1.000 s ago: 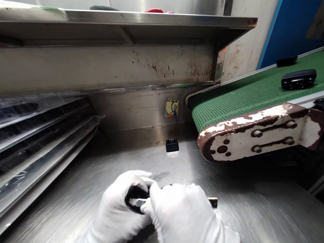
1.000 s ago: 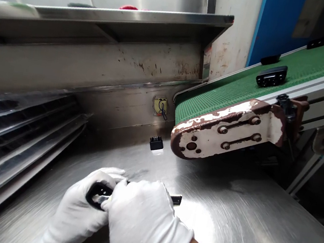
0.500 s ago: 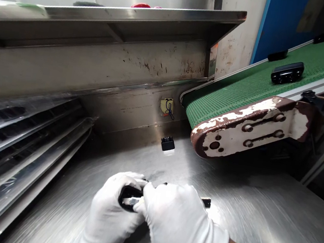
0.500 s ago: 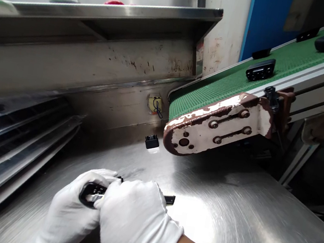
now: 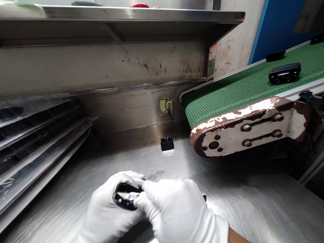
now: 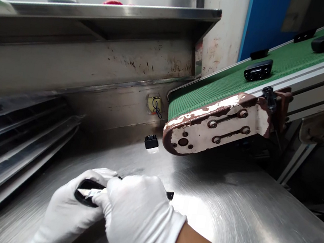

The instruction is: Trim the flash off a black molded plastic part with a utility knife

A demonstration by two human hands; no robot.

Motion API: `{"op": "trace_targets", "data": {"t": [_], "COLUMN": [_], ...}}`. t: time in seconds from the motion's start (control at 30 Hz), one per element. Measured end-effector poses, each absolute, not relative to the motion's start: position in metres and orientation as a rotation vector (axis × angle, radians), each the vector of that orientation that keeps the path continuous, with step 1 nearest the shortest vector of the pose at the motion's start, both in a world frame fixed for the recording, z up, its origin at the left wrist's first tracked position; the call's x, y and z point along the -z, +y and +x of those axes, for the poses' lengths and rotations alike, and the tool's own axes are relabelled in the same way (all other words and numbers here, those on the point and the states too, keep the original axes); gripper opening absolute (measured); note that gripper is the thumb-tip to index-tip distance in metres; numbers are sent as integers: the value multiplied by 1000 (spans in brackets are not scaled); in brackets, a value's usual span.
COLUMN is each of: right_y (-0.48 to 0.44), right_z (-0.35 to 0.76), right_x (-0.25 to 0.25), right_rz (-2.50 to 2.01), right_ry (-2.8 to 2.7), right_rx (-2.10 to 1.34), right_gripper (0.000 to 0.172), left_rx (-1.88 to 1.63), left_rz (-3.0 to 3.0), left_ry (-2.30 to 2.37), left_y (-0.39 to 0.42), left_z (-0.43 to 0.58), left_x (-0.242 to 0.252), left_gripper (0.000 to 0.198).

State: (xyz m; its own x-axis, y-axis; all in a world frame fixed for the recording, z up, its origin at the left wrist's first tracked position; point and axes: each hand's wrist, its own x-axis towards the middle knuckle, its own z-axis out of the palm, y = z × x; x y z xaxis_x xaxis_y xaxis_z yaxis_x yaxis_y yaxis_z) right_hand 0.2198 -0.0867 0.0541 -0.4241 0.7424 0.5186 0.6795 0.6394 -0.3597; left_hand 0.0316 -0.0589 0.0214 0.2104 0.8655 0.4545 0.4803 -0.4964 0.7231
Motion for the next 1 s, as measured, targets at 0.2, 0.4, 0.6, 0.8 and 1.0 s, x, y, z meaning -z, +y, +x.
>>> {"op": "trace_targets", "data": {"t": [0.2, 0.4, 0.6, 0.8, 1.0], "right_y": [-70, -52, -60, -71, -67], "right_z": [231, 240, 231, 231, 241], "right_x": [-50, -34, -43, -61, -66], "right_rz": [-1289, -1571, -1101, -536, -363], "right_ry": [-2013, -2035, -1736, -1601, -1582], "right_rx": [-134, -27, -633, -1684, -1750], "right_gripper": [29, 21, 31, 46, 47], "left_rx": [-1263, -1236, -1392, -1524, -1447], "left_rz": [2105, 2135, 2484, 3039, 3049], "left_ry": [1077, 949, 800, 814, 951], "left_y": [-64, -69, -69, -82, -82], "left_z": [38, 41, 33, 26, 28], "left_x": [-29, -34, -33, -49, -47], "left_gripper": [28, 29, 37, 37, 41]}}
